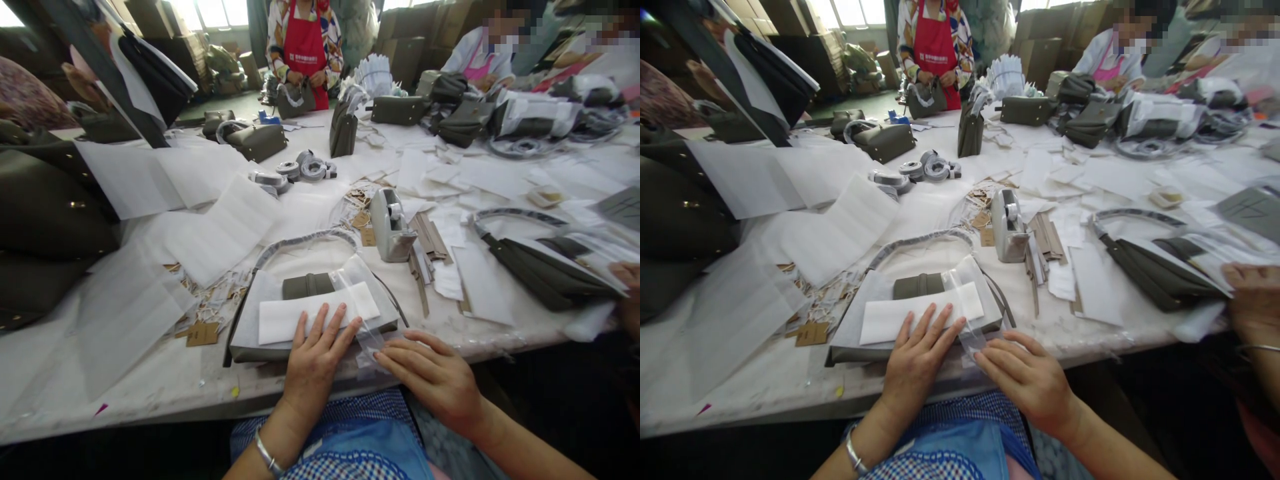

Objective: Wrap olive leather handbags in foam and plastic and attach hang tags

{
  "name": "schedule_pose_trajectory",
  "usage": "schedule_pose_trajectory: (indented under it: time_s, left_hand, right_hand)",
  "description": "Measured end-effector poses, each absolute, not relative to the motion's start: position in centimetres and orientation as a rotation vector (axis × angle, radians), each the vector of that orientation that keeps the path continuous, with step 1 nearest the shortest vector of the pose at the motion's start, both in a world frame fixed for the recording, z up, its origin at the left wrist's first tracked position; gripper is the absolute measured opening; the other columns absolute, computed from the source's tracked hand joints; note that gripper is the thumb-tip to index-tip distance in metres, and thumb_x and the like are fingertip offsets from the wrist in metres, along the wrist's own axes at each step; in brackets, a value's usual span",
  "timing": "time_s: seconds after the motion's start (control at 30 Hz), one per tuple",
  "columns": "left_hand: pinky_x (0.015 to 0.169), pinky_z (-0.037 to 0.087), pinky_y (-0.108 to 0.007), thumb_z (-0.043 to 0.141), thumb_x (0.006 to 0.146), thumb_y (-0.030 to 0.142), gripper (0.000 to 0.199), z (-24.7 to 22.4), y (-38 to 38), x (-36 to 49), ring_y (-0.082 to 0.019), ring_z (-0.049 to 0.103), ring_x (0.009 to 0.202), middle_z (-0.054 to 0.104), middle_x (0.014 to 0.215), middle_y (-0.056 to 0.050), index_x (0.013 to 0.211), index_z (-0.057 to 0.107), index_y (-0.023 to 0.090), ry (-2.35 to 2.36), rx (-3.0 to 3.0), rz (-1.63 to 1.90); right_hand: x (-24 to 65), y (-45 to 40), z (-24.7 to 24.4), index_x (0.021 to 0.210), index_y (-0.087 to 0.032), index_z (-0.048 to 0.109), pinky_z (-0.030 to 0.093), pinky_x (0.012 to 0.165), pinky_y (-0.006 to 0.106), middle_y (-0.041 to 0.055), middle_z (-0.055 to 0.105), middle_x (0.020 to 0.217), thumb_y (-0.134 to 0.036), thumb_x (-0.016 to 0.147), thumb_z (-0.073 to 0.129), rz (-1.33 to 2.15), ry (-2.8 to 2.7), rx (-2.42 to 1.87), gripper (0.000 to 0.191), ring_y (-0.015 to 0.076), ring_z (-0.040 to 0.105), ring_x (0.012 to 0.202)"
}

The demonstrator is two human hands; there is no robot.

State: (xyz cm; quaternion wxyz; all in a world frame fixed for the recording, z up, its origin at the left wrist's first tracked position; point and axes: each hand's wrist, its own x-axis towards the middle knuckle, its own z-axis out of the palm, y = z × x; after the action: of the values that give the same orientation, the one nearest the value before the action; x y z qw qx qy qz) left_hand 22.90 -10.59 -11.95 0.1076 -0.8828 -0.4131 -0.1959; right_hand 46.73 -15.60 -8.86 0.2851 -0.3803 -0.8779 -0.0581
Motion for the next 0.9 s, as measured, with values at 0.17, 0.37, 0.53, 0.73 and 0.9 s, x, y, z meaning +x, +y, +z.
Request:
schedule_pose_trajectory:
  time_s: [0.17,0.37,0.53,0.73,0.9]
  left_hand:
    - [0.117,0.035,-0.051,0.034,0.103,0.039,0.045,-11.8,-10.6,22.9,-0.023,0.042,0.14,0.04,0.154,0.009,0.148,0.037,0.039,-1.217,-2.613,-0.583]
    - [0.115,0.037,-0.051,0.041,0.102,0.04,0.045,-12.2,-10.7,22.9,-0.024,0.044,0.139,0.043,0.153,0.007,0.147,0.039,0.04,-1.165,-2.574,-0.581]
    - [0.116,0.035,-0.053,0.043,0.101,0.04,0.046,-12.6,-10.7,22.8,-0.025,0.044,0.139,0.043,0.154,0.006,0.147,0.04,0.039,-1.119,-2.524,-0.594]
    - [0.119,0.03,-0.051,0.042,0.102,0.039,0.043,-12.7,-10.6,22.9,-0.023,0.044,0.139,0.043,0.153,0.009,0.144,0.044,0.041,-1.118,-2.5,-0.614]
    - [0.123,0.021,-0.049,0.041,0.101,0.041,0.041,-12.9,-10.7,23.1,-0.021,0.039,0.142,0.039,0.155,0.012,0.142,0.046,0.042,-1.187,-2.489,-0.637]
  right_hand:
    - [46.9,-14.7,-8.1,0.109,-0.017,0.071,0.059,0.087,0.036,0.0062,0.077,0.09,-0.012,0.097,0.049,-0.081,-2.443,-0.951,0.026,0.0172,0.072,0.083]
    - [46.6,-11.5,-4.8,0.128,-0.021,0.063,0.056,0.096,0.035,0.0069,0.075,0.108,-0.023,0.091,0.063,0.015,-2.444,-0.871,0.037,0.0189,0.07,0.102]
    - [44.0,-6.2,-5.6,0.141,-0.015,0.052,0.046,0.111,0.045,0.0139,0.058,0.141,-0.019,0.095,0.054,0.024,-2.501,-1.054,0.046,0.0259,0.051,0.134]
    - [43.5,-1.4,-7.5,0.141,-0.007,0.05,0.038,0.115,0.05,0.0191,0.05,0.147,-0.03,0.098,0.053,0.052,-2.676,-1.173,0.05,0.0307,0.042,0.14]
    - [43.0,0.0,-7.9,0.131,-0.006,0.06,0.039,0.111,0.051,0.0194,0.064,0.131,-0.037,0.097,0.055,0.009,-2.809,-1.206,0.046,0.0319,0.054,0.129]
